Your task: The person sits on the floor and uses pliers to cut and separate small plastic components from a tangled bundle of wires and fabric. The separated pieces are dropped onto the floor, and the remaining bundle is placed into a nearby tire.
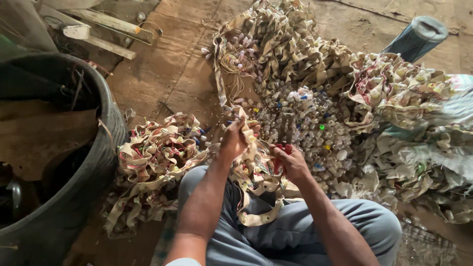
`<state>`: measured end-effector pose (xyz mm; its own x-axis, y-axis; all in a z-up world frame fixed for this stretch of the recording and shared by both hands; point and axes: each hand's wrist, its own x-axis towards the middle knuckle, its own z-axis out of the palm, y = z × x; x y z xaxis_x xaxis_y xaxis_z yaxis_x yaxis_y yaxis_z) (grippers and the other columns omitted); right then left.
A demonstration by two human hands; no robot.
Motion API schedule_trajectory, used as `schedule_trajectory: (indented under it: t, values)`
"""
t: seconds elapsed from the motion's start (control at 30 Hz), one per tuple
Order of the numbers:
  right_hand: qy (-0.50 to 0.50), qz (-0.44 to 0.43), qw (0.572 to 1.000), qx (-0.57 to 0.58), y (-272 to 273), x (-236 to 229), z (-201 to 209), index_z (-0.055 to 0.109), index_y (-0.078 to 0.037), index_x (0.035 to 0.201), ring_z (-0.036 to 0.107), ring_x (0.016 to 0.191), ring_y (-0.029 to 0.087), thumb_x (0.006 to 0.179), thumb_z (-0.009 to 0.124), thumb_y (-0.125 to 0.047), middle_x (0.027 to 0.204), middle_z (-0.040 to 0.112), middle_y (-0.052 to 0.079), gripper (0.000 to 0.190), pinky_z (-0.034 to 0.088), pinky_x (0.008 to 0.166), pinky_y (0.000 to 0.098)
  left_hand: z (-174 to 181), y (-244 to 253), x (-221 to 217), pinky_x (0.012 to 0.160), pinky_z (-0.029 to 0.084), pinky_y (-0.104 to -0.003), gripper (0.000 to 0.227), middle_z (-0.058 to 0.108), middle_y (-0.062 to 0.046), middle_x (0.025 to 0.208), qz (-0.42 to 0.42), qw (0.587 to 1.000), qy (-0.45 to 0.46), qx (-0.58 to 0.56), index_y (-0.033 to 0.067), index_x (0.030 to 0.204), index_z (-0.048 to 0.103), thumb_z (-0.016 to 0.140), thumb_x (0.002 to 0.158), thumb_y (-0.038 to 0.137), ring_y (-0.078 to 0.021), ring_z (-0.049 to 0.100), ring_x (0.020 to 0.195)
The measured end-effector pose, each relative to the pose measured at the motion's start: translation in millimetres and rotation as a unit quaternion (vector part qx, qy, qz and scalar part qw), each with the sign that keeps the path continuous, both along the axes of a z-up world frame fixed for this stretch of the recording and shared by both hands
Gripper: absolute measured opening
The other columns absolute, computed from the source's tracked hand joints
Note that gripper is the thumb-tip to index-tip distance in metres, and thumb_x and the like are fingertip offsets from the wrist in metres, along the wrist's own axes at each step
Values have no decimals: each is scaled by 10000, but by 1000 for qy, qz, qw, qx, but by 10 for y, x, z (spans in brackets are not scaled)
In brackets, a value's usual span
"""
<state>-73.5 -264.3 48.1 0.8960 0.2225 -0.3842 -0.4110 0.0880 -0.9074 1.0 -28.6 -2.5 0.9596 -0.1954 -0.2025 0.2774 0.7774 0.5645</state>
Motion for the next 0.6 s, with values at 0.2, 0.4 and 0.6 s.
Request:
schedule_trajectory:
  t: [0.2,0.4,0.6]
  values:
    - [-119,7,992,-39,399,-57,174,577,-47,1129,580,633,160,904,773,-126,826,592,49,309,519,533,326,197,-418,-272,1168,312,-546,1049,170,-159,1666,-117,941,5,317,109,1654,143,294,893,816,-372,264,1457]
    - [-106,-63,992,-2,-10,276,404,620,-54,1022,670,790,141,872,761,-119,899,686,31,216,584,744,331,937,110,-466,1026,544,-480,966,567,-207,1535,-155,764,-48,624,154,1598,397,425,839,752,-343,657,1287]
    - [-82,-135,987,27,-371,428,556,665,-20,999,627,647,148,842,782,-63,817,674,48,200,503,553,334,959,-253,-843,1016,460,-617,1082,203,-222,1600,-302,437,-23,847,164,1610,178,858,790,354,-446,416,1374]
